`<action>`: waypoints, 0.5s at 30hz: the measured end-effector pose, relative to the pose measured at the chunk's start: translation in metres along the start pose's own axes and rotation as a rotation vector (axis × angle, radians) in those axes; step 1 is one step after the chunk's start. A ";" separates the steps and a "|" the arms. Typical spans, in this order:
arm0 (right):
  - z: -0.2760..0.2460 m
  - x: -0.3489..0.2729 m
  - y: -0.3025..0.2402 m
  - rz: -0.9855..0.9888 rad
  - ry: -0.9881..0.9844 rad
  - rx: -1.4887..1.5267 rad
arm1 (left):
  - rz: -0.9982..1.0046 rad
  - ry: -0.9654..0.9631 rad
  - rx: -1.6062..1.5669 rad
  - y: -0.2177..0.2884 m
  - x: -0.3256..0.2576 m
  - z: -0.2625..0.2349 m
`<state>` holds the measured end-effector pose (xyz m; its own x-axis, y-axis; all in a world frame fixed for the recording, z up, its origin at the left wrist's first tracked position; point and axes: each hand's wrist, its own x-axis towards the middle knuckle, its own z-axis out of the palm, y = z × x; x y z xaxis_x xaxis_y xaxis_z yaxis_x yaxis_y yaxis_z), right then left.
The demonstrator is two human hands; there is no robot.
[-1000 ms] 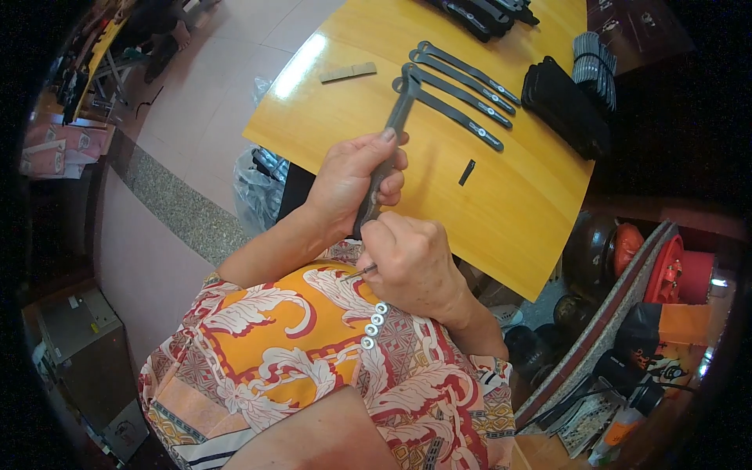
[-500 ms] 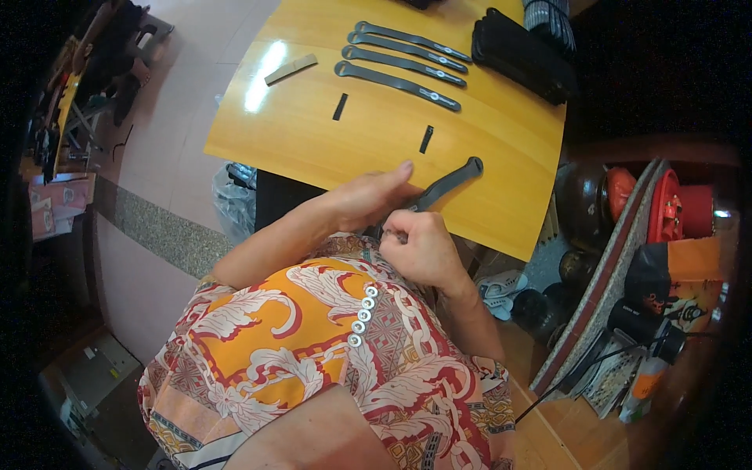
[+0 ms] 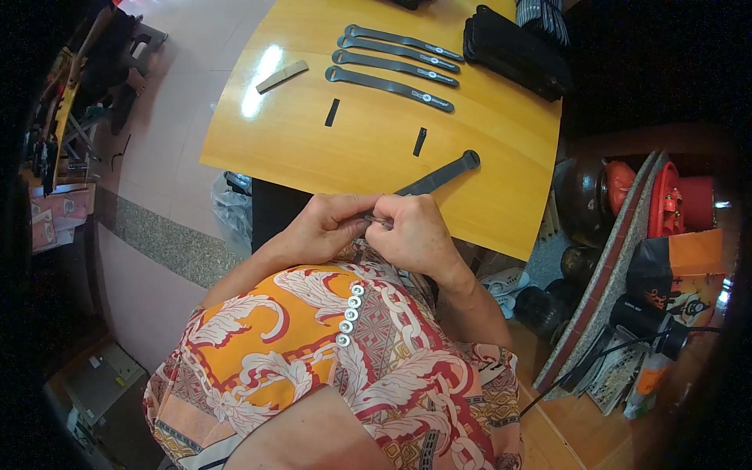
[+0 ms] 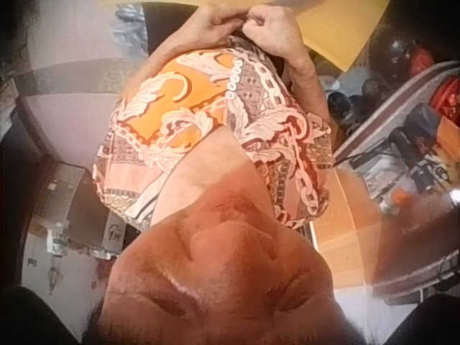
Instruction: Assembling small metal hardware components onto black straps at a workbench.
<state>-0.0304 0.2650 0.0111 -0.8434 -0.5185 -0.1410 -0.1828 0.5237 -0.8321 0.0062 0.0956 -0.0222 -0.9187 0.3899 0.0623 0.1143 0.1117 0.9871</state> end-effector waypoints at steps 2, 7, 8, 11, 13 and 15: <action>-0.001 0.000 -0.001 0.014 -0.016 -0.002 | -0.124 -0.008 -0.191 -0.005 -0.001 0.001; -0.003 0.003 0.001 0.100 -0.040 0.056 | -0.326 0.057 -0.582 -0.007 0.002 0.004; -0.002 0.002 0.000 0.129 -0.020 0.081 | -0.373 0.081 -0.598 -0.006 0.003 0.004; -0.006 0.003 -0.008 0.134 -0.041 -0.013 | -0.270 0.171 -0.347 0.000 0.002 0.008; -0.009 0.004 -0.012 0.118 -0.072 -0.129 | -0.182 0.176 -0.197 -0.001 0.001 0.009; -0.010 0.008 -0.011 0.068 -0.059 -0.118 | -0.091 0.180 -0.046 0.000 0.000 0.008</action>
<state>-0.0399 0.2621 0.0242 -0.8251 -0.5165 -0.2290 -0.1878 0.6329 -0.7511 0.0091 0.1026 -0.0235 -0.9778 0.2095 -0.0064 0.0140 0.0957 0.9953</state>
